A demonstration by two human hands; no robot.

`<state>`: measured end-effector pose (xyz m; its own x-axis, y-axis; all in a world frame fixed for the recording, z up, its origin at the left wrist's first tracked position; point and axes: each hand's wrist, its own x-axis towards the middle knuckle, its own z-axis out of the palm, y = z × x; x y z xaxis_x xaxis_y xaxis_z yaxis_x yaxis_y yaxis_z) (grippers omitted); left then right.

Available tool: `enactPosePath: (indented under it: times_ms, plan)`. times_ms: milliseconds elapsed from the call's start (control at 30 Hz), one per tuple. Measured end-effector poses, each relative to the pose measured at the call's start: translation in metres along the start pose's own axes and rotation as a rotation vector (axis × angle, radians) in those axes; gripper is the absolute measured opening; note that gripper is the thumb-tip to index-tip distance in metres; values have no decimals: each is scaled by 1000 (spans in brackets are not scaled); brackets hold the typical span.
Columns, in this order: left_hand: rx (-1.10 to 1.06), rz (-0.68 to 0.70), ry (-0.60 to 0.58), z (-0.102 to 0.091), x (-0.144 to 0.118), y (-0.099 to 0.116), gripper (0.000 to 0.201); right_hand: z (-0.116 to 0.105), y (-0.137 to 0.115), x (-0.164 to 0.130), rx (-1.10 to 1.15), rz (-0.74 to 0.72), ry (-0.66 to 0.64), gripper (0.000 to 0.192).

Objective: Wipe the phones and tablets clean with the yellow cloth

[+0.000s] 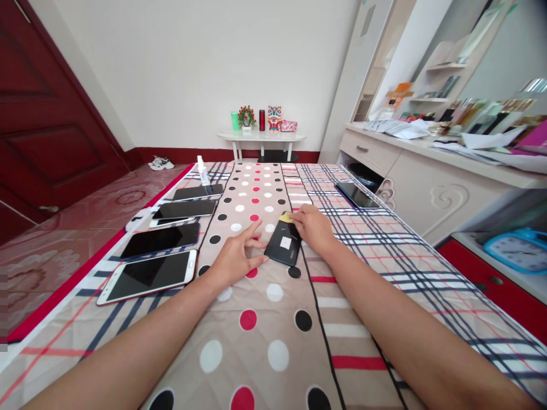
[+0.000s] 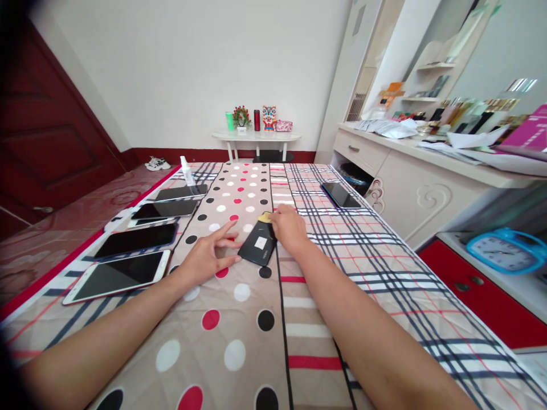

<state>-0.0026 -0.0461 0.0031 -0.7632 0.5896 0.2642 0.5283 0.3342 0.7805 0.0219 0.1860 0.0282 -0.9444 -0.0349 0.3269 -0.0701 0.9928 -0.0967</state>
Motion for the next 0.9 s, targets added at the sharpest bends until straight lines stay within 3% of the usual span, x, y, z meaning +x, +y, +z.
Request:
enactPosePath:
  times_ms: [133,300,467,667,767,900]
  plan:
    - [7,6,6,0,0,0,89,3,24,3,-55,98,33,33]
    - [5,13,8,1,0,-4,91,-5,-18,-9,-13,-33,-35,27]
    - [15,30,1,0,0,-4,91,-27,-58,-23,179,-215,-264,20]
    - [19,16,-21,-2,-1,-7,92,-60,-51,-25,156,-374,-602,15]
    - [41,41,-16,-2,-2,-6,88,-73,-32,-17,-61,-218,-653,13]
    - [277,182,-30,3,-5,7,77,-75,-9,-7,-284,88,-529,15]
